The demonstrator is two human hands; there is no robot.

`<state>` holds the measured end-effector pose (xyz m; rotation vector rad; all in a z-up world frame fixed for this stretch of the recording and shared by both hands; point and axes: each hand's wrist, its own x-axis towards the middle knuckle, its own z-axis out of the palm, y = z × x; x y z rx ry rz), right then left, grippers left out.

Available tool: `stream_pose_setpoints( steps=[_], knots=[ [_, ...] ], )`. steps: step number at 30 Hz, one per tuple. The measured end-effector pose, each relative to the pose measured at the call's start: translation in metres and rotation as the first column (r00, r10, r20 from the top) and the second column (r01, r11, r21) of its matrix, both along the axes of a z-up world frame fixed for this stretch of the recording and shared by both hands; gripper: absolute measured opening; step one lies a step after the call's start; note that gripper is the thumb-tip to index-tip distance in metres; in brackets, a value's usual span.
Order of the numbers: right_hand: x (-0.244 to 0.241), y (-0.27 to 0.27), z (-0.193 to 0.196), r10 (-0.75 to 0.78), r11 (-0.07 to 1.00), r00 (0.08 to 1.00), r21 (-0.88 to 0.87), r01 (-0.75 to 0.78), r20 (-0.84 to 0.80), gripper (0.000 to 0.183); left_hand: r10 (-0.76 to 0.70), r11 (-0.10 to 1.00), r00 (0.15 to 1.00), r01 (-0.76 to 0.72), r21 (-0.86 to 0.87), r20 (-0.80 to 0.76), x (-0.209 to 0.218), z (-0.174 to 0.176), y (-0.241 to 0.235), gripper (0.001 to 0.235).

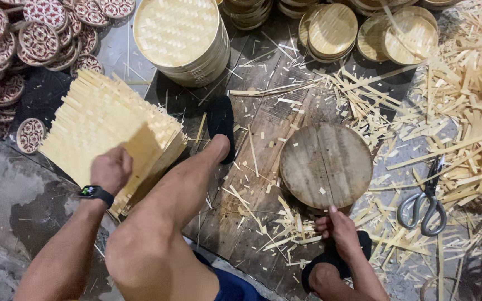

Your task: The person places a circular bamboo frame onto a square woven mat, presses it down, and uses scissors to trim the excess matting around the frame's edge. They then flip the piece over to reveal the finished circular base and stack it with other completed items.

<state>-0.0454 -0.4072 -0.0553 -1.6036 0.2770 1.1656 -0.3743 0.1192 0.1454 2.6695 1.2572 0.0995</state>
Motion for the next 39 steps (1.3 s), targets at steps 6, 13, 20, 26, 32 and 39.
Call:
stream_pose_setpoints(
  steps=[6, 13, 20, 26, 32, 39],
  knots=[
    [-0.011, -0.023, 0.006, -0.012, 0.996, 0.988, 0.086, -0.001, 0.155, 0.046, -0.074, 0.898, 0.979, 0.149, 0.413, -0.191, 0.067, 0.135, -0.020, 0.029],
    [0.000, -0.030, 0.017, -0.235, 0.972, 0.908, 0.070, 0.225, 0.348, 0.044, -0.622, 0.734, 0.773, 0.632, 0.249, -0.127, 0.188, 0.240, -0.157, 0.009],
    [0.075, -0.010, 0.086, -0.420, 0.753, 0.896, 0.498, 0.431, -0.141, 0.043, -0.977, 0.211, 0.204, 0.967, 0.146, 0.061, 0.264, 0.009, -0.291, 0.041],
    [0.088, -0.016, 0.026, -0.195, 0.981, 0.890, 0.098, 0.169, 0.411, 0.027, -0.705, 0.522, 0.691, 0.354, -0.776, -0.159, 0.279, -0.108, -0.316, 0.028],
    [0.094, -0.013, 0.031, -0.221, 0.972, 0.894, 0.013, 0.234, 0.391, 0.032, 0.114, 0.801, 0.944, 0.098, -0.591, 0.311, 0.311, -0.194, -0.174, 0.063],
    [0.097, -0.005, 0.028, -0.224, 0.966, 0.857, -0.013, 0.260, 0.464, 0.035, 0.221, 0.455, 0.966, 0.020, -0.890, 0.135, 0.285, -0.229, -0.161, 0.031]
  ],
)
